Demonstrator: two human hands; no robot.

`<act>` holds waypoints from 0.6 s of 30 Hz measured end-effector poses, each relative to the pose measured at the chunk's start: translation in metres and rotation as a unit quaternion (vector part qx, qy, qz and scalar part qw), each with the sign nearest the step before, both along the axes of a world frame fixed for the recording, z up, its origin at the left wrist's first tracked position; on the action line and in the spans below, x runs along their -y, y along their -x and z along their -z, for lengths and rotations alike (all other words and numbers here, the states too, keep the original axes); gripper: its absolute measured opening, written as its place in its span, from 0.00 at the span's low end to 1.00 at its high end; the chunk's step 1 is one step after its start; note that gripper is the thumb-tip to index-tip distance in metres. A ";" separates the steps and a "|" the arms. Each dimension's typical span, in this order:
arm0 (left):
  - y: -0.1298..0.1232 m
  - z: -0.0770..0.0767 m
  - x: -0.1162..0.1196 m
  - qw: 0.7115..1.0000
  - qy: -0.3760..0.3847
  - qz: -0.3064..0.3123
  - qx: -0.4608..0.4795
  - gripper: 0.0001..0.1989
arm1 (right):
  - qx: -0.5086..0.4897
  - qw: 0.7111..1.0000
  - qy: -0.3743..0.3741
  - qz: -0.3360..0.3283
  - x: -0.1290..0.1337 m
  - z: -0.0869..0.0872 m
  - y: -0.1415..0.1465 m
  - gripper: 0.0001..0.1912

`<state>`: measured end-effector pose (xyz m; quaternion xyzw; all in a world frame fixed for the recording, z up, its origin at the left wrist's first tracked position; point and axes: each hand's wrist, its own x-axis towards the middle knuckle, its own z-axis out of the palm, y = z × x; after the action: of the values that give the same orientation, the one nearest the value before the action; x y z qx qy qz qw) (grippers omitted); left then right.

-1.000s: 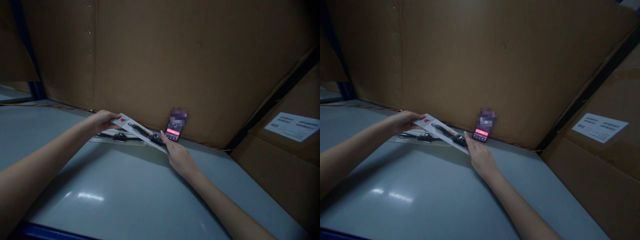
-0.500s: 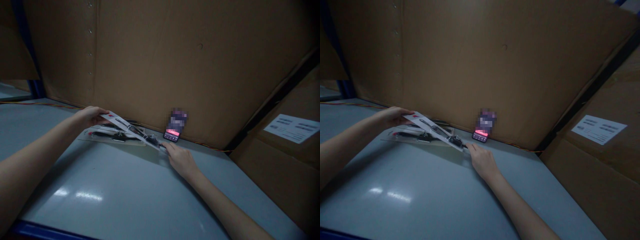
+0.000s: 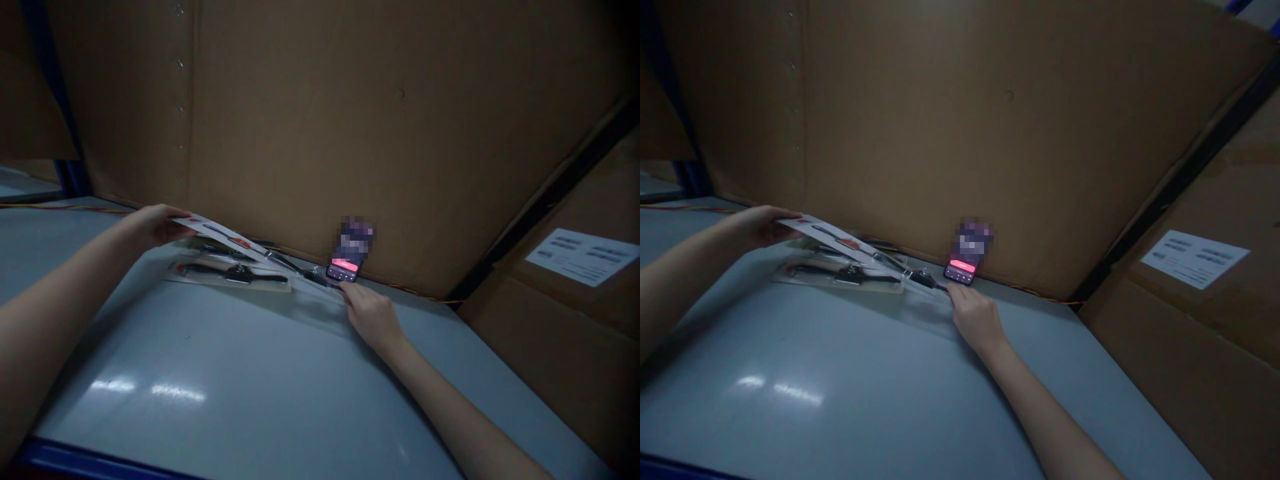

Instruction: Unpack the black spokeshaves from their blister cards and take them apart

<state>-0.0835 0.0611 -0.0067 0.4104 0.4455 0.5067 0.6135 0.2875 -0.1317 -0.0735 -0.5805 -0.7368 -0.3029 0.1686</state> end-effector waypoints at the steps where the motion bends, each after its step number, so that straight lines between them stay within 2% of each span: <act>1: 0.005 -0.001 -0.001 1.000 0.008 -0.011 -0.021 0.08 | 0.003 1.000 -0.009 0.001 0.000 -0.001 -0.004 0.14; 4: 0.014 -0.003 0.001 0.997 0.014 -0.036 -0.061 0.08 | 0.014 0.999 -0.034 0.002 -0.001 -0.002 -0.017 0.15; 11: 0.018 -0.004 0.006 0.994 -0.020 -0.078 -0.071 0.08 | 0.018 0.994 -0.104 0.002 0.001 -0.006 -0.046 0.16; 18: 0.020 -0.002 0.000 0.982 -0.073 -0.110 -0.133 0.06 | -0.022 0.981 -0.188 -0.040 -0.001 -0.007 -0.070 0.15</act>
<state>-0.1037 0.0607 -0.0043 0.4667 0.5270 0.5431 0.4577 0.3576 -0.1304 -0.0661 -0.5148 -0.6856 -0.4160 0.3030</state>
